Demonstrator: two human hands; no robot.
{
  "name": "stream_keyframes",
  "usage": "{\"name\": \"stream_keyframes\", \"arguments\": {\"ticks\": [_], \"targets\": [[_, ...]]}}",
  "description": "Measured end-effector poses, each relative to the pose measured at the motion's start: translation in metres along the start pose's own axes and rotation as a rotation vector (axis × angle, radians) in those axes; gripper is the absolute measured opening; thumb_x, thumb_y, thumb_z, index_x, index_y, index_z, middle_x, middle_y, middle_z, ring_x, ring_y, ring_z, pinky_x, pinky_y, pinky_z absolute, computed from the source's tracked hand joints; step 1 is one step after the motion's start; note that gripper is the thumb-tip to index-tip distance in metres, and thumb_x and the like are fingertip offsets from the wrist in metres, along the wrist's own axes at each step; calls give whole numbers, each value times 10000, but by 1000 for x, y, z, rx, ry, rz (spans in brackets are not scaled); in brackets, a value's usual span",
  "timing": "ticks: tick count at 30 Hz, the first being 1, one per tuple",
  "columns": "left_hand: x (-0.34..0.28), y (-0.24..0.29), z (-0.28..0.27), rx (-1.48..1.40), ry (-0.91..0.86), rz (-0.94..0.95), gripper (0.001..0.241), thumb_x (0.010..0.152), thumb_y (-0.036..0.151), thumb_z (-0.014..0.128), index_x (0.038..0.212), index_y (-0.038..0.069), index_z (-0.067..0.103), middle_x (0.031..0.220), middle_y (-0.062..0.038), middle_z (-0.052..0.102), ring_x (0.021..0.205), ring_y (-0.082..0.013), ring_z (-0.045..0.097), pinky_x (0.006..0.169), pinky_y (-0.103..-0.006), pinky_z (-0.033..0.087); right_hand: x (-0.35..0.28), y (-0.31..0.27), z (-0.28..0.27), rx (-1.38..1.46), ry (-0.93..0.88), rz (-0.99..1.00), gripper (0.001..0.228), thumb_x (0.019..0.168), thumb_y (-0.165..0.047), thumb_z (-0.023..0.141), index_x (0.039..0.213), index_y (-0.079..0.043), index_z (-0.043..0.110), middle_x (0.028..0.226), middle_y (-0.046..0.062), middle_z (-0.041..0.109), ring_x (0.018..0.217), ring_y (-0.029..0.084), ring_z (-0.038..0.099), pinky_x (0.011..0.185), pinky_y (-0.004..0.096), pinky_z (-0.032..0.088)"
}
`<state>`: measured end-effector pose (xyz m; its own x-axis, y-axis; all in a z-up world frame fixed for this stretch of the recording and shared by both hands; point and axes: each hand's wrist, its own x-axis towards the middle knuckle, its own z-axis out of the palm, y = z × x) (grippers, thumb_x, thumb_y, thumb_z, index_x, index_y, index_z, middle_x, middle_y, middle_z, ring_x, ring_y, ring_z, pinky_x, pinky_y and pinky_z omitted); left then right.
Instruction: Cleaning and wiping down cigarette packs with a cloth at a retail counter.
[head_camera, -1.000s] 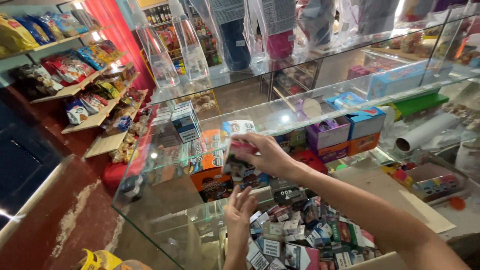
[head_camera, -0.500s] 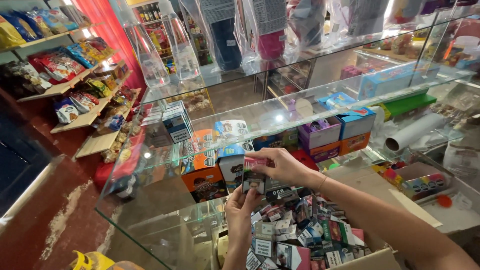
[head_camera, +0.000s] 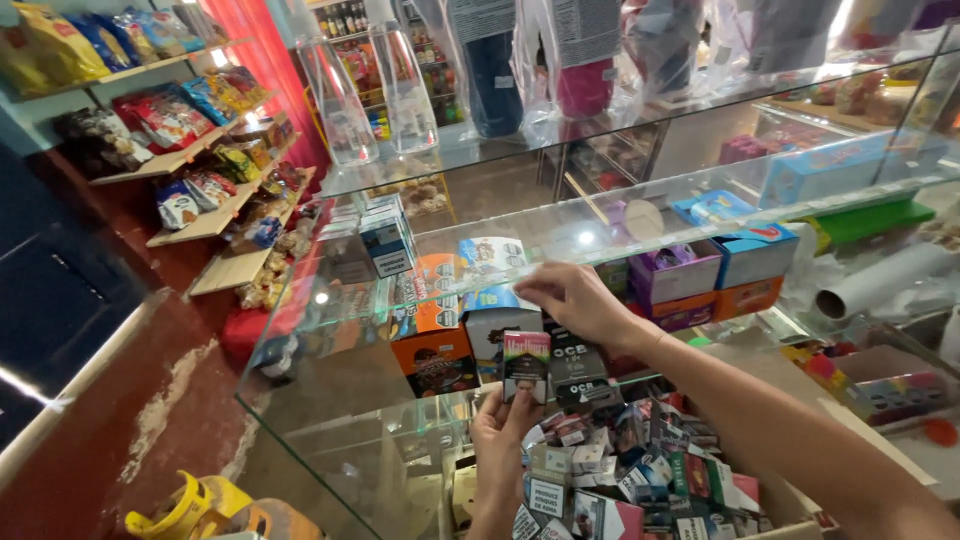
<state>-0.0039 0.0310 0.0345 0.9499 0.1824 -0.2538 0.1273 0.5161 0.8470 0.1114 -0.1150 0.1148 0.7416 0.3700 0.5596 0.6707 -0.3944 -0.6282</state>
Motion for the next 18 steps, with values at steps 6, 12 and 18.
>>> {"name": "stream_keyframes", "arguments": {"ticks": [6,12,18], "targets": [[-1,-39,-16,324,-117,113,273,863,138,778,1115,39,746,1086,-127,844,937,-223,795,875,-311,660,76,18,36,-131,21,-257,276,971,-113,660,1226,-12,689,1221,163,682,1113,315,659,977,430,514],[66,-199,-78,973,-579,1003,366,794,22,611,1141,33,728,1248,-205,687,1174,-339,655,1066,-380,471,152,12,94,-454,-85,-441,756,903,-147,761,1523,21,362,1607,241,346,1488,406,330,1174,511,367],[30,-166,-79,1224,-943,713,512,1068,422,433,1516,175,440,1637,-248,313,1473,-482,308,1164,-584,269,173,29,142,-609,-73,-451,725,950,-150,680,1559,-5,315,1676,226,160,1562,389,76,1246,574,149]]}}
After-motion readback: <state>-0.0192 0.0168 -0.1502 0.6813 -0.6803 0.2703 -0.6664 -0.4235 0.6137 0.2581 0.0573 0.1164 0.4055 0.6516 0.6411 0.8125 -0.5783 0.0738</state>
